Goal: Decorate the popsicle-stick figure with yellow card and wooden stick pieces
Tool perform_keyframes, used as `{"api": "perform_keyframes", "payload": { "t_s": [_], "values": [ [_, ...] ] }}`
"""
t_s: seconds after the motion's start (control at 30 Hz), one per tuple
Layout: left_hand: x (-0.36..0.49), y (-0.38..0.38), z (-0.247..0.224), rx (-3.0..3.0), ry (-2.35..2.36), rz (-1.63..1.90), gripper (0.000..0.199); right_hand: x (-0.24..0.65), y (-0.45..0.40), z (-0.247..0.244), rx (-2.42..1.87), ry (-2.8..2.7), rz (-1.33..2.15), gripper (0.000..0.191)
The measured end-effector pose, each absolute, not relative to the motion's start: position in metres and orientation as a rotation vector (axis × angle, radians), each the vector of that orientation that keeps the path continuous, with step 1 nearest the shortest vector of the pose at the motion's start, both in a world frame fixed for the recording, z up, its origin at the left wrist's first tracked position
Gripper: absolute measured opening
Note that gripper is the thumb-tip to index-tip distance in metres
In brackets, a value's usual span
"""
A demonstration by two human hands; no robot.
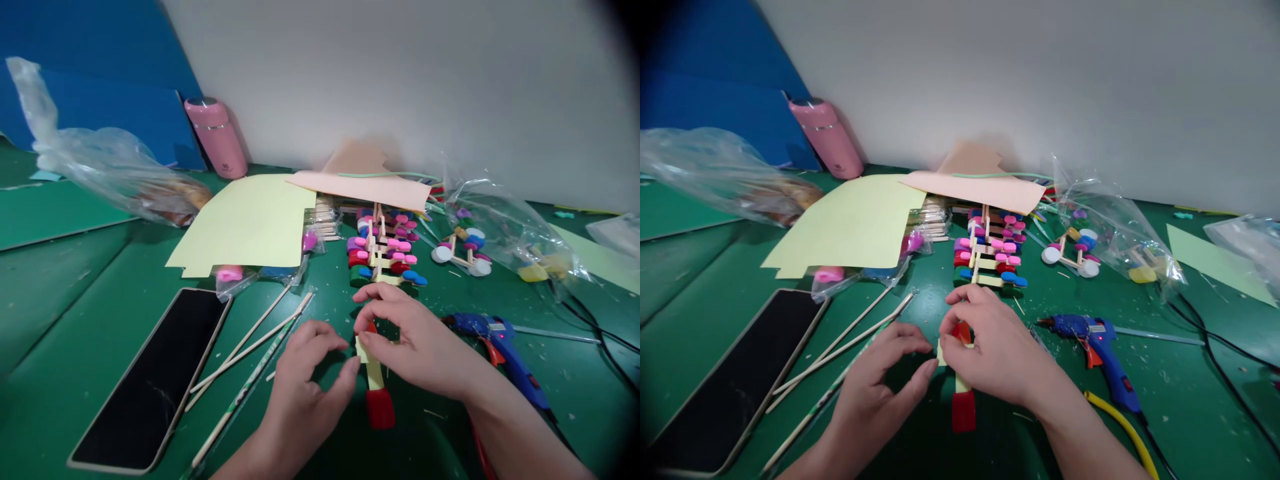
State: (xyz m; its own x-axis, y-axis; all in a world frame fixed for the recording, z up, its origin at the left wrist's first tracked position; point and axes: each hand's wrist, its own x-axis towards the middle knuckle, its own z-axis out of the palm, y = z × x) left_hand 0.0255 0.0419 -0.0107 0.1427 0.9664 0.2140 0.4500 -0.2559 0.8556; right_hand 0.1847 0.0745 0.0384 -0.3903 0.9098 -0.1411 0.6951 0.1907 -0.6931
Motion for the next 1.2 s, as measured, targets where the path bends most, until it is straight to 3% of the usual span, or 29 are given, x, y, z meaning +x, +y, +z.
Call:
{"api": "perform_keyframes", "payload": {
  "t_s": [0.53,1.2],
  "values": [
    [0.025,0.038,-0.010,1.831,1.211,1.059,0.016,0.181,0.070,0.035,-1.425,-2.090,1.190,0.013],
    [0.037,0.043,-0.009,1.549,1.294,1.070,0.009,0.184,0.063,0.023,-1.400,-2.024,0.997,0.018]
  ]
}}
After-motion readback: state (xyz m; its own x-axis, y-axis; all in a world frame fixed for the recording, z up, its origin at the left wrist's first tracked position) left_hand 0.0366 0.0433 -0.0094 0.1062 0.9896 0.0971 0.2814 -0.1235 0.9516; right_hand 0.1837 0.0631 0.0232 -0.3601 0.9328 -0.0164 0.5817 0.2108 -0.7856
